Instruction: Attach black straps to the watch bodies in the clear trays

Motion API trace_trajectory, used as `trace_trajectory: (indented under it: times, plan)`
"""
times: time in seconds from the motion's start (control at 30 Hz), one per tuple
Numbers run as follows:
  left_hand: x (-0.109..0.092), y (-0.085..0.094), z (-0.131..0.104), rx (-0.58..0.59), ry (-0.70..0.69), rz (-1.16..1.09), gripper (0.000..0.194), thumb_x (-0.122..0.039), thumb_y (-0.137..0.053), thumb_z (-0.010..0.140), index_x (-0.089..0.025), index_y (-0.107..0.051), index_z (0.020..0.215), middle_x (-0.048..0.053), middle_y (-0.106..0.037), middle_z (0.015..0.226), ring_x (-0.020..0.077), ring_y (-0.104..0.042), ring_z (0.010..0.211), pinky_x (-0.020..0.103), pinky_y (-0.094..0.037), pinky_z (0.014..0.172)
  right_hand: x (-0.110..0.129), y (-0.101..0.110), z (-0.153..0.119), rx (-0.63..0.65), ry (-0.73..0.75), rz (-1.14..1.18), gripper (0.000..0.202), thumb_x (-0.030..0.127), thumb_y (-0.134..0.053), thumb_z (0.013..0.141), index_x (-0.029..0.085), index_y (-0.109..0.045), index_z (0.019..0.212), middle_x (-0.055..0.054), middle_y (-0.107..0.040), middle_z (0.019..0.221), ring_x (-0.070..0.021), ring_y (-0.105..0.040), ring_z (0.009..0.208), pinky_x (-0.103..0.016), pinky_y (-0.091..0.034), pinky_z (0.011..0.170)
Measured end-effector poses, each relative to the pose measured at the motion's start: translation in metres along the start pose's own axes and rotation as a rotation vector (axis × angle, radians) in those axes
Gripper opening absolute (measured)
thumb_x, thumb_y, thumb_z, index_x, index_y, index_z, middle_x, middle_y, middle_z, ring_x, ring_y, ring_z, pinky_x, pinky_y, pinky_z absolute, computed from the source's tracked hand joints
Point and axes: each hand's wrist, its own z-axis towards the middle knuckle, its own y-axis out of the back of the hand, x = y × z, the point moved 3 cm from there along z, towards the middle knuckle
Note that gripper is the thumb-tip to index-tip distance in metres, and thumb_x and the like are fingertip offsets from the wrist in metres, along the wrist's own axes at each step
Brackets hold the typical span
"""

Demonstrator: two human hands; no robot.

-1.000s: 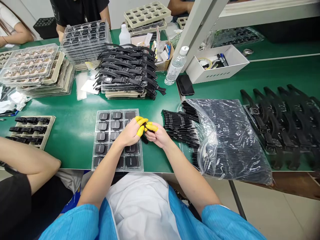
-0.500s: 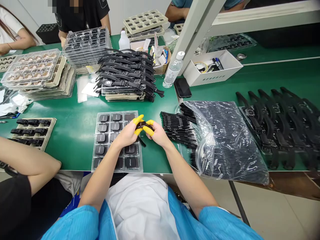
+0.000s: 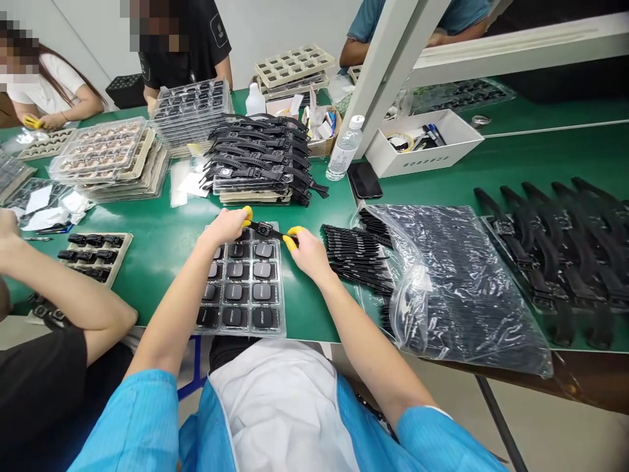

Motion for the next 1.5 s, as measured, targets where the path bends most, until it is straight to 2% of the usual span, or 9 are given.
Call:
trace_trajectory:
  times: [0.17,0.33,0.53,0.83,0.97,1.1,1.2,1.33,1.5]
  plan:
    - [0.002,-0.011,0.002,-0.032,-0.023,0.018,0.024,-0.016,-0.05,0.1,-0.021,-0.071,0.112,0.013,-0.068,0.116,0.0303,-0.062,0.114,0.045,-0.041,0.105,0.008,0.009,0.009,0.092,0.009,-0.238,0.029,0.033,-0.053,0.105,0.017,-0.074,0.117,-0.018,-0.07,0.114,-0.0336,-0.064,0.103,-0.039,-0.048,0.079]
    - [-0.001,-0.011,-0.021,-0.287,0.102,0.094,0.026,-0.024,-0.053,0.102,-0.018,-0.069,0.122,0.019,-0.061,0.136,0.0377,-0.052,0.128,0.054,-0.041,0.109,-0.02,0.046,0.015,-0.206,-0.042,-0.293,0.041,0.037,-0.053,0.103,0.01,-0.069,0.129,-0.024,-0.062,0.129,-0.0377,-0.053,0.121,-0.047,-0.045,0.101]
    - [-0.009,-0.014,-0.044,0.015,0.198,0.25,0.029,-0.026,-0.052,0.101,-0.013,-0.072,0.117,0.02,-0.067,0.124,0.0373,-0.059,0.116,0.048,-0.049,0.091,-0.063,0.063,0.017,-0.048,-0.381,-0.437,0.041,0.037,-0.055,0.098,0.01,-0.07,0.125,-0.024,-0.065,0.127,-0.04,-0.051,0.123,-0.053,-0.04,0.105]
    - [-0.019,-0.017,-0.035,-0.039,0.191,0.294,0.029,-0.026,-0.051,0.101,-0.01,-0.072,0.113,0.024,-0.068,0.122,0.0402,-0.058,0.121,0.049,-0.046,0.095,-0.057,0.064,0.012,0.074,-0.374,-0.442,0.036,0.04,-0.053,0.092,0.016,-0.074,0.108,-0.021,-0.068,0.118,-0.039,-0.057,0.116,-0.053,-0.042,0.099]
    - [-0.012,-0.008,-0.045,-0.115,0.265,0.093,0.021,-0.028,-0.053,0.103,-0.015,-0.068,0.11,0.02,-0.072,0.113,0.0367,-0.065,0.113,0.045,-0.05,0.089,-0.054,0.073,0.01,-0.128,-0.271,-0.26,0.029,0.036,-0.051,0.096,0.017,-0.07,0.104,-0.019,-0.073,0.106,-0.0363,-0.063,0.107,-0.051,-0.045,0.097]
    - [-0.024,-0.011,-0.056,-0.297,0.286,-0.51,0.017,-0.031,-0.054,0.104,-0.021,-0.056,0.117,0.011,-0.075,0.103,0.0262,-0.072,0.09,0.038,-0.054,0.081,-0.031,0.066,0.001,-0.352,-0.105,0.309,0.031,0.049,-0.052,0.101,0.022,-0.062,0.112,-0.006,-0.071,0.083,-0.0245,-0.065,0.077,-0.038,-0.05,0.078]
    - [-0.049,-0.029,-0.055,-0.371,0.094,-0.835,0.021,-0.03,-0.053,0.104,-0.021,-0.05,0.123,0.011,-0.075,0.112,0.0224,-0.073,0.093,0.037,-0.058,0.084,0.004,0.035,-0.01,-0.053,-0.058,0.814,0.035,0.058,-0.059,0.099,0.025,-0.056,0.108,0.004,-0.061,0.067,-0.016,-0.053,0.054,-0.028,-0.044,0.054]
    - [-0.071,-0.046,-0.052,-0.4,-0.213,-0.813,0.039,-0.014,-0.051,0.095,-0.02,-0.055,0.134,0.013,-0.07,0.129,0.0241,-0.069,0.119,0.041,-0.057,0.102,0.044,-0.006,-0.029,0.461,-0.075,1.111,0.042,0.063,-0.068,0.093,0.024,-0.054,0.097,0.007,-0.061,0.06,-0.012,-0.05,0.046,-0.025,-0.04,0.046]
    - [-0.07,-0.046,-0.056,-0.391,-0.431,-0.714,0.058,-0.002,-0.044,0.091,-0.021,-0.061,0.143,0.012,-0.068,0.138,0.025,-0.063,0.133,0.046,-0.053,0.113,0.048,-0.016,-0.034,0.468,-0.132,1.221,0.042,0.06,-0.072,0.091,0.021,-0.056,0.092,0.006,-0.063,0.058,-0.0104,-0.05,0.043,-0.024,-0.039,0.046]
